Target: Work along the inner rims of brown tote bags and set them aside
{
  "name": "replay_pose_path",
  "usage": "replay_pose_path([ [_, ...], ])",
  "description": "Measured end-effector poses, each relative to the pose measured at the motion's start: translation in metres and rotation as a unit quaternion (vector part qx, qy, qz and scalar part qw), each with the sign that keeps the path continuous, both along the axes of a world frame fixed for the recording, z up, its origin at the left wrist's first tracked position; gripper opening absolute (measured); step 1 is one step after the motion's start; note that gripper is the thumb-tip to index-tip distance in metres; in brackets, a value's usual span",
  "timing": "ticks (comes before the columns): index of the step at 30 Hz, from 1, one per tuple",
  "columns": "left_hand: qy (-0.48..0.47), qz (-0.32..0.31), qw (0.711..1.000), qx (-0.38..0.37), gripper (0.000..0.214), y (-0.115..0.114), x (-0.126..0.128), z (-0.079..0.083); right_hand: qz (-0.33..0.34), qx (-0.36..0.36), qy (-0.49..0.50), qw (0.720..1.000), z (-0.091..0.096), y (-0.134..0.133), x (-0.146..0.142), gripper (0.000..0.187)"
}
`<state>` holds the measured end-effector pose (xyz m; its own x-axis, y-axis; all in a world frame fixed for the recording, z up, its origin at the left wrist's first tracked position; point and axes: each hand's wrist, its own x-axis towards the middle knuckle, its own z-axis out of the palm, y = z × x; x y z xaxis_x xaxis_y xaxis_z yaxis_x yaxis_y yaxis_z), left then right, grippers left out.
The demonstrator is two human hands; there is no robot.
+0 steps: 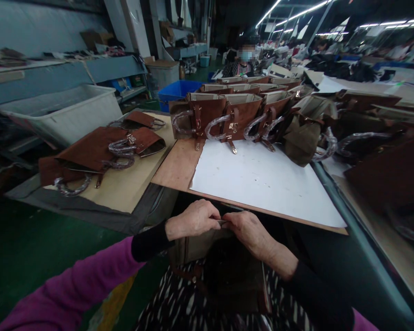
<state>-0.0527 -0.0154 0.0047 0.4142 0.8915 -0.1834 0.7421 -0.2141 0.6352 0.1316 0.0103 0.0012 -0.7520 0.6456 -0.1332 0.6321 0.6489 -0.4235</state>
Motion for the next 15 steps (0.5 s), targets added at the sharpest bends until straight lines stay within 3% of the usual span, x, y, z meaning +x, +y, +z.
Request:
replay_pose_path([
  [3, 0.068, 0.036, 0.997, 0.021, 0.013, -0.017, -0.016, 0.018, -0.015, -0.029, 0.019, 0.999, -0.002, 0.002, 0.005, 0.025],
  [6, 0.024, 0.090, 0.996, 0.001, 0.017, -0.037, -0.031, 0.026, -0.038, -0.055, 0.025, 0.997, 0.001, 0.002, 0.006, 0.024],
  [10, -0.089, 0.161, 0.982, -0.035, 0.024, -0.051, -0.040, 0.017, -0.041, -0.076, 0.044, 0.995, 0.006, -0.002, -0.004, 0.019],
  [15, -0.147, 0.191, 0.966, -0.089, 0.027, -0.054, -0.043, 0.002, -0.045, -0.069, 0.075, 0.994, 0.003, -0.007, -0.026, 0.022],
])
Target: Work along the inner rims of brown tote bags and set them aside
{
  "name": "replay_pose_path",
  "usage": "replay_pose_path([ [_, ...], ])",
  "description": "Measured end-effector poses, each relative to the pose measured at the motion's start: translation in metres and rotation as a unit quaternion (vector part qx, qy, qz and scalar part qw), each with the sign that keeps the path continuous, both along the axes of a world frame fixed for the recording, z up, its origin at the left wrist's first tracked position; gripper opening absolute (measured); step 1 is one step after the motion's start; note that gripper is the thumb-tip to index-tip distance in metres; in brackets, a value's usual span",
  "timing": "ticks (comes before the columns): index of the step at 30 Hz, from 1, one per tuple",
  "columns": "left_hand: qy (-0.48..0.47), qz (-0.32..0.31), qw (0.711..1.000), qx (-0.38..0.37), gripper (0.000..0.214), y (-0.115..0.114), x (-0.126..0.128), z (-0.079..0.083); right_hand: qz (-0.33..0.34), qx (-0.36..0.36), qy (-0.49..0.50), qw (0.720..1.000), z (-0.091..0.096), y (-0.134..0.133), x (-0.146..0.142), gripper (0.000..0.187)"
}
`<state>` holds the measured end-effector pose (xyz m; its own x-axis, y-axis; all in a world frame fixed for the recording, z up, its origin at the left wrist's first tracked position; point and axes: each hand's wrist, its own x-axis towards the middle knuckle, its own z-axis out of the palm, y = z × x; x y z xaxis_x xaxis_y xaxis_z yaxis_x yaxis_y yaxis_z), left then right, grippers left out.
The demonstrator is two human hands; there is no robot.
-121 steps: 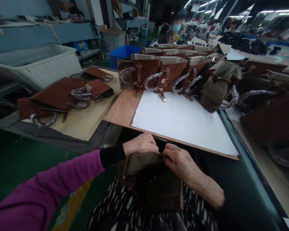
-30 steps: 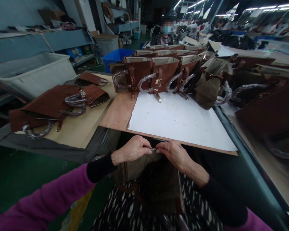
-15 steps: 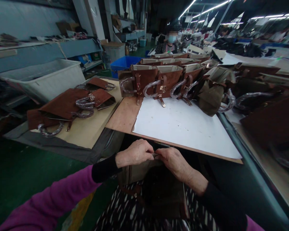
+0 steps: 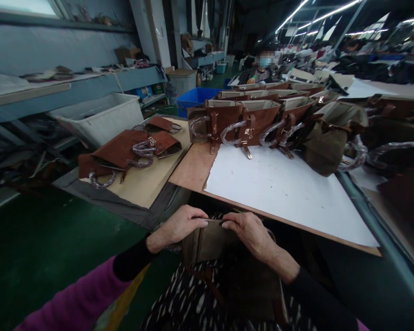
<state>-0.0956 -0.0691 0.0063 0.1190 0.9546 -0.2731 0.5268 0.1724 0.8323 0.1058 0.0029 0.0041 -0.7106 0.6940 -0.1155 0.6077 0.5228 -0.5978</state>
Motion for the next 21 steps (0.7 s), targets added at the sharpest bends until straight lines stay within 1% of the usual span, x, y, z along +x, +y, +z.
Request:
replay_pose_path([
  [4, -0.033, 0.035, 0.998, -0.029, 0.027, 0.000, 0.002, -0.004, -0.002, 0.015, -0.021, 1.000, -0.005, 0.000, -0.011, 0.024],
  [6, -0.042, 0.052, 0.997, -0.031, 0.025, 0.000, 0.003, -0.006, -0.002, 0.016, -0.031, 0.999, -0.005, 0.000, -0.013, 0.024],
  [9, -0.045, 0.067, 0.997, -0.012, 0.023, -0.001, 0.006, -0.008, 0.006, 0.031, -0.041, 0.999, -0.002, 0.000, -0.016, 0.025],
  [13, -0.043, 0.063, 0.997, 0.033, 0.022, -0.003, 0.009, -0.015, 0.058, 0.042, -0.045, 0.996, -0.001, -0.004, -0.025, 0.025],
  [15, -0.039, 0.056, 0.996, 0.050, 0.023, -0.004, 0.009, -0.016, 0.064, 0.038, -0.048, 0.996, -0.001, -0.005, -0.029, 0.024],
  [18, -0.045, 0.056, 0.996, 0.049, 0.022, -0.009, 0.008, -0.014, 0.049, 0.020, -0.043, 0.998, -0.002, -0.006, -0.032, 0.023],
  [21, 0.012, 0.093, 0.994, 0.057, 0.022, -0.016, 0.002, -0.010, 0.024, -0.020, -0.031, 0.999, 0.000, -0.002, -0.029, 0.023],
])
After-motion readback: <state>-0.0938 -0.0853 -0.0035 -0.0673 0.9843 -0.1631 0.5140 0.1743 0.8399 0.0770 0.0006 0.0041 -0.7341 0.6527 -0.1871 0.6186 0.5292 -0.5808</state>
